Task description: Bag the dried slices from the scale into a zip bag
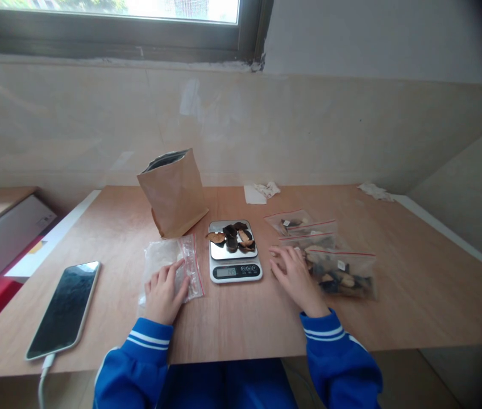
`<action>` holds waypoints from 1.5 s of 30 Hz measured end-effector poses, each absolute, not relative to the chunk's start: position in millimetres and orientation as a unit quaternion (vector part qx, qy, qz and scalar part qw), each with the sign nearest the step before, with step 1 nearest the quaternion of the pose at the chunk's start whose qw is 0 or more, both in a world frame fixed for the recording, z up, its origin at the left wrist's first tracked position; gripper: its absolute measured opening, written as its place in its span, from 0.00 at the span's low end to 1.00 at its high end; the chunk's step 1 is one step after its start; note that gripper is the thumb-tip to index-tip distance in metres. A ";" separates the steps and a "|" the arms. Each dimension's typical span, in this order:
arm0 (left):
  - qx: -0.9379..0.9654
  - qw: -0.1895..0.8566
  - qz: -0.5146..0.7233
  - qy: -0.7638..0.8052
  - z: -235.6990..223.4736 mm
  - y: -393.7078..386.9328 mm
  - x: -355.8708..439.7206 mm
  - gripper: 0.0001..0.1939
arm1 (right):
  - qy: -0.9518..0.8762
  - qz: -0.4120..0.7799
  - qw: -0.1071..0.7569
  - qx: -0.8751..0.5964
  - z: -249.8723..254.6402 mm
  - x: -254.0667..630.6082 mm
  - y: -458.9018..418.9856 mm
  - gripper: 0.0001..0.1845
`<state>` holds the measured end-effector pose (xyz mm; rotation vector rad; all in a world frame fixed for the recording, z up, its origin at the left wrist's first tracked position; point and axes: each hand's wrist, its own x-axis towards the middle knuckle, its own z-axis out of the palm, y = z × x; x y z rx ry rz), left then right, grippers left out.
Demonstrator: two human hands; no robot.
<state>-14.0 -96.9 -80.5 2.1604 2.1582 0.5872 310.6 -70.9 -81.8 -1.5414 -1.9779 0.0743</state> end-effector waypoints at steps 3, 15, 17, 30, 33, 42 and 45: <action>0.696 0.015 0.187 0.694 -80.8 -97.1 -14.1 0.22 | -0.763 0.058 0.304 -0.568 -91.6 312.7 -85.4 0.15; 0.696 0.009 0.192 0.692 -82.5 -97.3 -13.5 0.22 | -0.712 0.296 0.375 -0.515 -29.7 268.3 -85.9 0.17; 0.694 0.014 0.192 0.693 -82.6 -97.0 -13.6 0.22 | -0.731 0.310 0.384 -0.472 -22.4 245.7 -77.1 0.13; 0.687 0.022 0.219 0.692 -85.2 -96.6 -14.1 0.21 | -0.834 0.050 0.319 -0.448 -62.7 200.6 -52.0 0.21; 0.678 0.023 0.261 0.687 -86.6 -94.7 -18.8 0.22 | -0.824 0.077 0.345 -0.443 -55.3 202.9 -66.1 0.23; 0.657 0.003 0.528 0.538 -66.2 -122.6 -7.0 0.28 | -0.690 0.343 0.461 -0.440 -31.0 157.4 -123.8 0.20; 0.671 0.059 0.539 0.506 -54.9 -132.1 4.6 0.30 | -0.605 0.471 0.477 -0.430 -27.4 142.5 -124.0 0.22</action>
